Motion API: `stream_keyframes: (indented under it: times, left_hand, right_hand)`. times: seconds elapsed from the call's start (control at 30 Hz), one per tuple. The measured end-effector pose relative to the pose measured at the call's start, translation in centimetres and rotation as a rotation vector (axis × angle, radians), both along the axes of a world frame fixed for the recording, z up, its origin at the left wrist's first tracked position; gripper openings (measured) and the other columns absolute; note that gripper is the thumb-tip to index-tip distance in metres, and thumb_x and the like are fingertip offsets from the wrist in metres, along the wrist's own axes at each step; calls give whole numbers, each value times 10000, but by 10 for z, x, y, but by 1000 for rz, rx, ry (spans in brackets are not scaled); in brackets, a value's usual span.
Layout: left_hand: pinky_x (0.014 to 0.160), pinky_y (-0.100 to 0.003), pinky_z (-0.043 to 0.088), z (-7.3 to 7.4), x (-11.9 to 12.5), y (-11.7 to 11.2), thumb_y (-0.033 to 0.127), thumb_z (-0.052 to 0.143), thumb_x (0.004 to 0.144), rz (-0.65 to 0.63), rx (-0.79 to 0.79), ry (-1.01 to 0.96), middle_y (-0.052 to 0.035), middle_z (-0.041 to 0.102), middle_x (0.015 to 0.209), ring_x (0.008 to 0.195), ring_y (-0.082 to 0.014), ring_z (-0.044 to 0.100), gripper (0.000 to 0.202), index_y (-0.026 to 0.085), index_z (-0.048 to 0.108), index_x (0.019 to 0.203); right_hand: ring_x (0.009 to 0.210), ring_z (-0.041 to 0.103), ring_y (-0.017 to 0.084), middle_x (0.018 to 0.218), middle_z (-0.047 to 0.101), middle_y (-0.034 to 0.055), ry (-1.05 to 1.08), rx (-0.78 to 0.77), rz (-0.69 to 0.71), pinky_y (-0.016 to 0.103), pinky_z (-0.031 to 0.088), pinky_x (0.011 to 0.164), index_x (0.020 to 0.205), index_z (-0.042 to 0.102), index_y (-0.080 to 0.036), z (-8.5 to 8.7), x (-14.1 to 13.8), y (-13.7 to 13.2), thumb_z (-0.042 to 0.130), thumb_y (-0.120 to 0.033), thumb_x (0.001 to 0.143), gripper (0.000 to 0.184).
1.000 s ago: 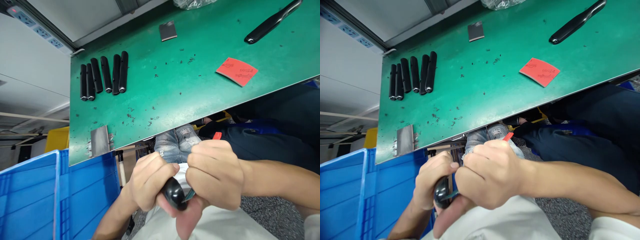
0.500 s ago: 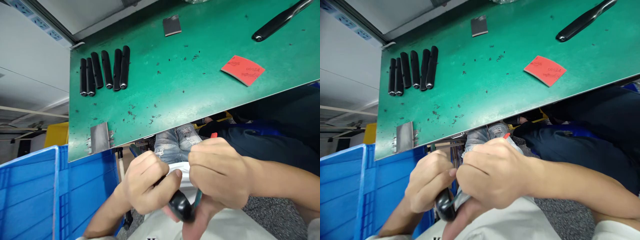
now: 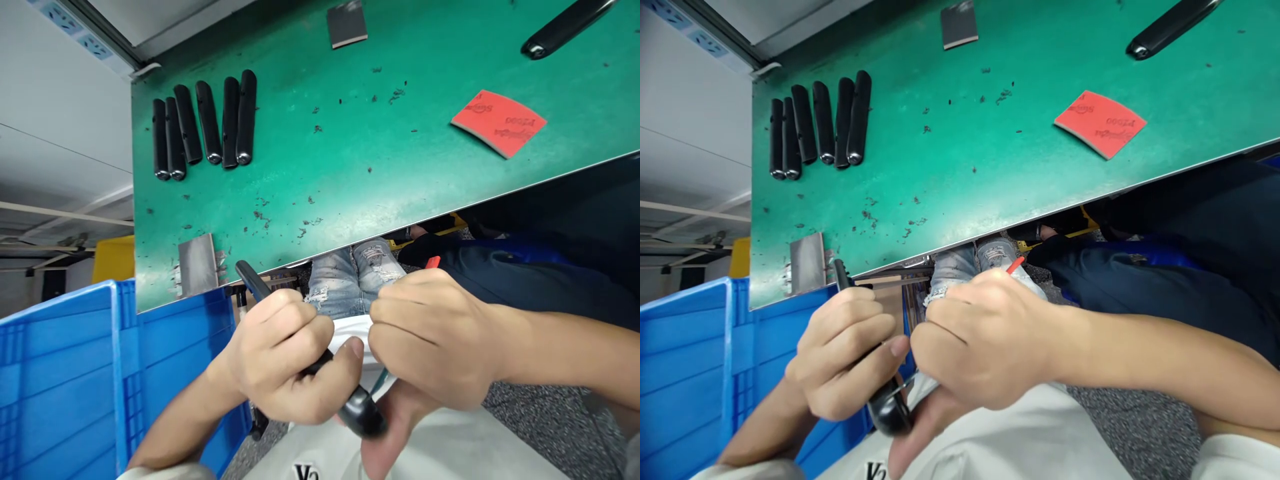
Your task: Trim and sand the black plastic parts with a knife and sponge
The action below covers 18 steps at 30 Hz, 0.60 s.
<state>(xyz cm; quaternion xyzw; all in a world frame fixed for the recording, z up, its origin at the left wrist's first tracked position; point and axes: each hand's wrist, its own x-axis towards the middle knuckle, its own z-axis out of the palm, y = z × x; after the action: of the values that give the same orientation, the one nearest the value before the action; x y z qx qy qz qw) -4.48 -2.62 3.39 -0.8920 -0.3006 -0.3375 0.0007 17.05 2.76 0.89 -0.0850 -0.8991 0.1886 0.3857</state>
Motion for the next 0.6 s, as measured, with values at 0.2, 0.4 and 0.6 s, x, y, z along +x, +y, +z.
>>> stream_keyframes:
  times: [0.2, 0.4, 0.6]
  left_hand:
    - [502, -332, 421, -4, -7, -1, 63, 587, 933, -39, -55, 40, -15, 634, 676, 592, -171, 513, 106, 147, 649, 951]
    - [546, -325, 439, -17, -7, -9, 231, 524, 1029, -65, -214, -123, -55, 629, 742, 640, -175, 558, 216, 69, 657, 1083]
    - [554, -329, 413, -35, -2, -18, 382, 432, 1096, -8, -323, -257, -62, 610, 785, 647, -166, 525, 365, 83, 642, 1110]
  right_hand:
    - [500, 227, 126, 580, 251, -46, 72, 59, -20, 359, 121, 442, 526, 409, -220, -1, -4, -2, 602, -675, 984, 674]
    - [536, 217, 139, 595, 263, -42, 220, 104, -175, 360, 112, 507, 555, 441, -220, -5, -10, -9, 661, -530, 1000, 584]
    - [571, 278, 153, 626, 356, -17, 152, -53, -216, 350, 225, 507, 607, 552, -189, -3, -12, -9, 474, -524, 1090, 593]
